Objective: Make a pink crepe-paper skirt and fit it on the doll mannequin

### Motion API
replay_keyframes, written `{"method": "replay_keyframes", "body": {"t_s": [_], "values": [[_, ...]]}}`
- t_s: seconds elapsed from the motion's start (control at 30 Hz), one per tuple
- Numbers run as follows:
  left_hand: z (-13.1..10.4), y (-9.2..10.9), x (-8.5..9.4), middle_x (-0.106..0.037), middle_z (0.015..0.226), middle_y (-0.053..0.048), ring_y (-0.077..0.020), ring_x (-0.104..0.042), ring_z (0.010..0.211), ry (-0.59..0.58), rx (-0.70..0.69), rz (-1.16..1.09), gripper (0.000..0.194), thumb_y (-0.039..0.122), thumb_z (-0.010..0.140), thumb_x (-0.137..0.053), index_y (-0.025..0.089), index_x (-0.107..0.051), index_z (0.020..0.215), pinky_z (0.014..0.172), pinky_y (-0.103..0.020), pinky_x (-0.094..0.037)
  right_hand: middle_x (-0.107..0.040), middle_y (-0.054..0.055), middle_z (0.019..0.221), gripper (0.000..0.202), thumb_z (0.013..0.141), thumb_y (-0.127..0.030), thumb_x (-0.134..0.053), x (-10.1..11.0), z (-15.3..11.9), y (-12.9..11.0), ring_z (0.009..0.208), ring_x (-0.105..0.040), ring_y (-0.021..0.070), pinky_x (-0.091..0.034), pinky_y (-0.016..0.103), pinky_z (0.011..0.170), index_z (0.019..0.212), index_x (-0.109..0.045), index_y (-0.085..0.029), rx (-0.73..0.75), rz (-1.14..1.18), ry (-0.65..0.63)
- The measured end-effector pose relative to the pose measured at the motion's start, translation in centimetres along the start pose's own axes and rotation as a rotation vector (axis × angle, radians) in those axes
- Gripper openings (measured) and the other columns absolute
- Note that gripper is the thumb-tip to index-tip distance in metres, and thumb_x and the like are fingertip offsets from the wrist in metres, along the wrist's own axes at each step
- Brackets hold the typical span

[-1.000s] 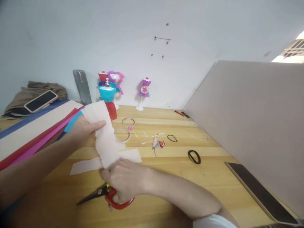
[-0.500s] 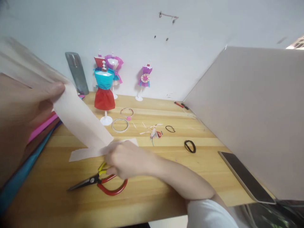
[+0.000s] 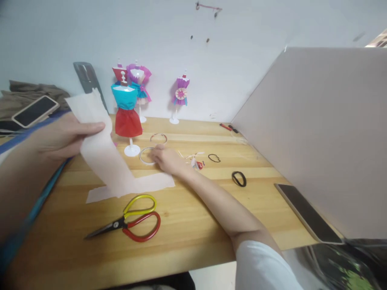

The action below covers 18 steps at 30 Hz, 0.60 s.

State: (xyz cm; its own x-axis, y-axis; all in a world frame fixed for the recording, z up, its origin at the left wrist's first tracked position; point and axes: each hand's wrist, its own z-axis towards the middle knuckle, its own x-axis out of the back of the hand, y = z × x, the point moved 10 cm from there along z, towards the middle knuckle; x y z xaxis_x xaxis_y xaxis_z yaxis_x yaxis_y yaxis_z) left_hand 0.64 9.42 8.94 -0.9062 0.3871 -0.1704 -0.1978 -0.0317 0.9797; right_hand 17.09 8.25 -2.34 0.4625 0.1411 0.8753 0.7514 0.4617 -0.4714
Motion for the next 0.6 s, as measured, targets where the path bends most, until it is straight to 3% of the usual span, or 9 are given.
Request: {"method": "replay_keyframes", "body": {"t_s": [0.07, 0.17, 0.23, 0.3, 0.37, 0.5, 0.6], "values": [[0.4, -1.9, -0.4, -0.074, 0.096, -0.009, -0.0244, -0.068, 0.088, 0.070, 0.017, -0.056, 0.033, 0.018, 0.061, -0.078, 0.013, -0.068, 0.092, 0.077, -0.037, -0.059, -0.067, 0.010, 0.097, 0.032, 0.098, -0.037, -0.046, 0.5, -0.2, -0.1, 0.092, -0.061, 0.0201, -0.046, 0.033, 0.083, 0.098, -0.069, -0.015, -0.007, 0.443, 0.025], [0.3, -4.6, -1.1, -0.072, 0.086, -0.004, -0.0218, -0.068, 0.083, 0.152, 0.012, -0.039, 0.030, 0.023, 0.061, -0.079, 0.016, -0.066, 0.087, 0.075, -0.035, -0.059, -0.069, 0.010, 0.101, 0.057, 0.090, -0.066, -0.046, 0.0, -0.8, -2.0, 0.094, -0.064, 0.0206, -0.050, 0.033, 0.085, 0.106, -0.067, -0.016, 0.027, 1.093, -0.092], [0.2, -5.1, -2.3, -0.073, 0.085, -0.003, -0.0212, -0.068, 0.082, 0.106, -0.062, 0.023, 0.026, 0.026, 0.064, -0.078, 0.017, -0.067, 0.085, 0.073, -0.034, -0.058, -0.069, 0.009, 0.110, 0.063, 0.081, -0.068, -0.060, -0.2, -1.2, -3.6, 0.096, -0.065, 0.0204, -0.051, 0.032, 0.086, 0.119, -0.062, -0.018, 0.050, 1.290, -0.180], [0.1, -5.0, -3.2, -0.073, 0.087, -0.004, -0.0209, -0.068, 0.082, 0.054, -0.109, 0.069, 0.024, 0.029, 0.066, -0.077, 0.018, -0.067, 0.084, 0.073, -0.032, -0.058, -0.071, 0.006, 0.106, 0.064, 0.072, -0.052, -0.078, -0.1, -1.3, -4.3, 0.089, -0.067, 0.0178, -0.053, 0.029, 0.081, 0.123, -0.059, -0.020, 0.047, 1.300, -0.210], [0.2, -4.5, -3.2, -0.073, 0.085, -0.003, -0.0198, -0.068, 0.079, 0.046, -0.105, 0.101, 0.024, 0.031, 0.066, -0.076, 0.018, -0.066, 0.085, 0.070, -0.031, -0.057, -0.072, 0.003, 0.095, 0.061, 0.067, -0.039, -0.085, 0.0, -1.3, -3.8, 0.078, -0.067, 0.0148, -0.053, 0.026, 0.074, 0.119, -0.060, -0.018, 0.008, 1.252, -0.211], [0.5, -1.9, -1.4, -0.071, 0.076, -0.006, -0.0173, -0.066, 0.067, 0.038, -0.049, 0.220, 0.025, 0.037, 0.074, -0.068, 0.014, -0.068, 0.086, 0.057, -0.026, -0.049, -0.068, 0.000, 0.080, 0.042, 0.069, -0.038, -0.082, -1.0, -1.6, -2.0, 0.065, -0.062, 0.0119, -0.048, 0.021, 0.059, 0.098, -0.062, -0.014, -0.091, 1.070, -0.350], [0.6, 1.0, 0.7, -0.074, 0.084, -0.010, -0.0224, -0.071, 0.073, 0.071, -0.119, 0.317, 0.031, 0.041, 0.080, -0.065, 0.014, -0.068, 0.094, 0.064, -0.034, -0.054, -0.063, -0.001, 0.075, 0.024, 0.076, -0.032, -0.075, -2.3, -2.0, -2.6, 0.065, -0.058, 0.0110, -0.044, 0.021, 0.058, 0.084, -0.063, -0.013, -0.004, 0.768, -0.465]]}}
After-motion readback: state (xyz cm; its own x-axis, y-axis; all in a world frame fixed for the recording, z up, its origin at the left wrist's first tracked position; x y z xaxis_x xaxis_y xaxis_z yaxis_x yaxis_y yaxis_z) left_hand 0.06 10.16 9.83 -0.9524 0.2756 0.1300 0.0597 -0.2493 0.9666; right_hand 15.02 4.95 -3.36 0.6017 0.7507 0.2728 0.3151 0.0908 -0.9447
